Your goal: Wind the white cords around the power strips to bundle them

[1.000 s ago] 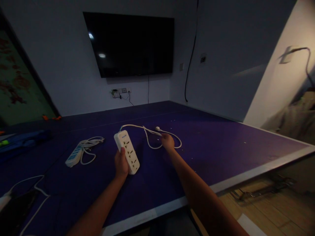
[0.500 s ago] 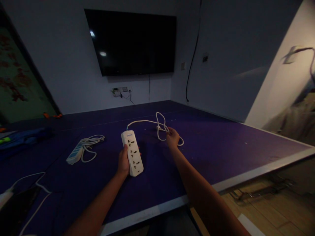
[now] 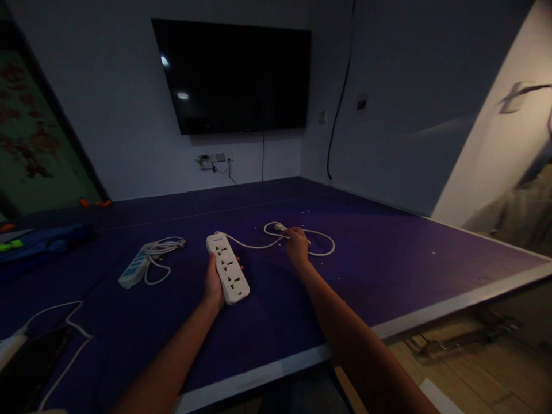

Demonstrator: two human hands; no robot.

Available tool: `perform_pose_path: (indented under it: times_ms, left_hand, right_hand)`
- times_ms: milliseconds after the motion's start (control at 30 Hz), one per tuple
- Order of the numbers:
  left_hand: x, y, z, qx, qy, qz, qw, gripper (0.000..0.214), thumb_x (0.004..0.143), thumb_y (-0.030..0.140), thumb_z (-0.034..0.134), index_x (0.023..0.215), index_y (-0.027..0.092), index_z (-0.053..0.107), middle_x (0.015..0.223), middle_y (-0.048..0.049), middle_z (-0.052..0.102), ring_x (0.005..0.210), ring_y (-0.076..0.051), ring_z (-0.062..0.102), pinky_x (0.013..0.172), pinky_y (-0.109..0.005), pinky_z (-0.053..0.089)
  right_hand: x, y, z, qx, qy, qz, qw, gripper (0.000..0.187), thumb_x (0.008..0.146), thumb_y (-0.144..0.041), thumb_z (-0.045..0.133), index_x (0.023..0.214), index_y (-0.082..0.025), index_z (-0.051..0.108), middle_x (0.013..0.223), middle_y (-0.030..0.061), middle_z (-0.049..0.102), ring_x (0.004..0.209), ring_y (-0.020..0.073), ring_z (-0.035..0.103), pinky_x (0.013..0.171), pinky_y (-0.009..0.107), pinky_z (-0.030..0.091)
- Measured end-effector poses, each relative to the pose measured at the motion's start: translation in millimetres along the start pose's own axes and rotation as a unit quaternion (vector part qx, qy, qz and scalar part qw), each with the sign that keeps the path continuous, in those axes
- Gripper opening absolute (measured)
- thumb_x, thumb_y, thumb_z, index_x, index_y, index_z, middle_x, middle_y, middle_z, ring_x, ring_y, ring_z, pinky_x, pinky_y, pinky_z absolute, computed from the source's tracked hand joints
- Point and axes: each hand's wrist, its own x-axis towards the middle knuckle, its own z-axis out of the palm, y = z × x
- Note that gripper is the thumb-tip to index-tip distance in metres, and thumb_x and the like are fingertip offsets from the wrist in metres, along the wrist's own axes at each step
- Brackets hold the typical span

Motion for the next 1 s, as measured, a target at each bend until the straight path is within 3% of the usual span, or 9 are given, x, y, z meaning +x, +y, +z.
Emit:
perform_pose_path:
  times_ms: [233, 300, 367, 500, 700, 1000]
  left_hand:
    - [-4, -3, 2.4, 0.051, -0.055, 0.011, 0.997, 0.065, 0.073, 0.066, 0.048, 0.099, 0.009, 0.063, 0.067, -0.01, 0.068, 0.049, -0.018, 0.06, 0.048, -0.029, 0.047]
    - [-8, -2, 2.7, 0.064, -0.097, -0.014, 0.993, 0.067, 0.073, 0.068, 0.046, 0.095, 0.007, 0.065, 0.066, -0.0118, 0.068, 0.05, -0.018, 0.061, 0.048, -0.028, 0.047]
    - [-11, 0, 3.2, 0.077, -0.14, -0.049, 0.986, 0.07, 0.073, 0.069, 0.043, 0.092, 0.006, 0.066, 0.064, -0.0135, 0.067, 0.049, -0.019, 0.06, 0.047, -0.028, 0.046]
    - [-17, 1, 4.6, 0.093, -0.189, -0.099, 0.973, 0.065, 0.075, 0.067, 0.043, 0.089, 0.008, 0.067, 0.069, -0.0159, 0.068, 0.054, -0.021, 0.063, 0.051, -0.03, 0.049]
    - [-22, -5, 5.8, 0.115, -0.248, -0.163, 0.948, 0.063, 0.076, 0.065, 0.044, 0.087, 0.008, 0.067, 0.075, -0.0177, 0.069, 0.058, -0.022, 0.065, 0.054, -0.031, 0.05]
    - [-26, -1, 5.6, 0.123, -0.231, -0.153, 0.953, 0.062, 0.072, 0.066, 0.05, 0.092, 0.009, 0.067, 0.07, -0.0172, 0.068, 0.055, -0.023, 0.064, 0.05, -0.031, 0.048]
  right_hand:
    - [0, -11, -4, -0.099, -0.146, -0.016, 0.984, 0.043, 0.066, 0.004, 0.044, 0.095, -0.015, 0.069, 0.1, 0.0109, 0.065, 0.101, 0.0203, 0.056, 0.09, 0.028, 0.04]
    - [-1, -14, -5, -0.114, -0.142, -0.03, 0.983, 0.04, 0.07, -0.001, 0.049, 0.103, -0.015, 0.067, 0.112, 0.0127, 0.062, 0.11, 0.0233, 0.052, 0.095, 0.032, 0.038]
    - [-1, -18, -7, -0.109, -0.098, -0.045, 0.988, 0.038, 0.075, -0.01, 0.053, 0.112, -0.014, 0.062, 0.127, 0.0145, 0.053, 0.12, 0.0271, 0.044, 0.099, 0.039, 0.035]
    - [-1, -29, -9, -0.059, -0.024, -0.091, 0.994, 0.039, 0.088, -0.024, 0.044, 0.126, -0.018, 0.051, 0.139, 0.0125, 0.042, 0.129, 0.0262, 0.034, 0.102, 0.046, 0.031]
    - [-7, -47, -8, -0.012, -0.089, -0.179, 0.98, 0.045, 0.092, -0.027, 0.037, 0.136, -0.02, 0.038, 0.14, 0.0118, 0.041, 0.129, 0.0223, 0.036, 0.103, 0.042, 0.032]
    - [-11, -49, -3, 0.0, -0.152, -0.189, 0.97, 0.037, 0.083, -0.013, 0.046, 0.12, -0.012, 0.051, 0.121, 0.0155, 0.057, 0.116, 0.0222, 0.049, 0.097, 0.036, 0.037]
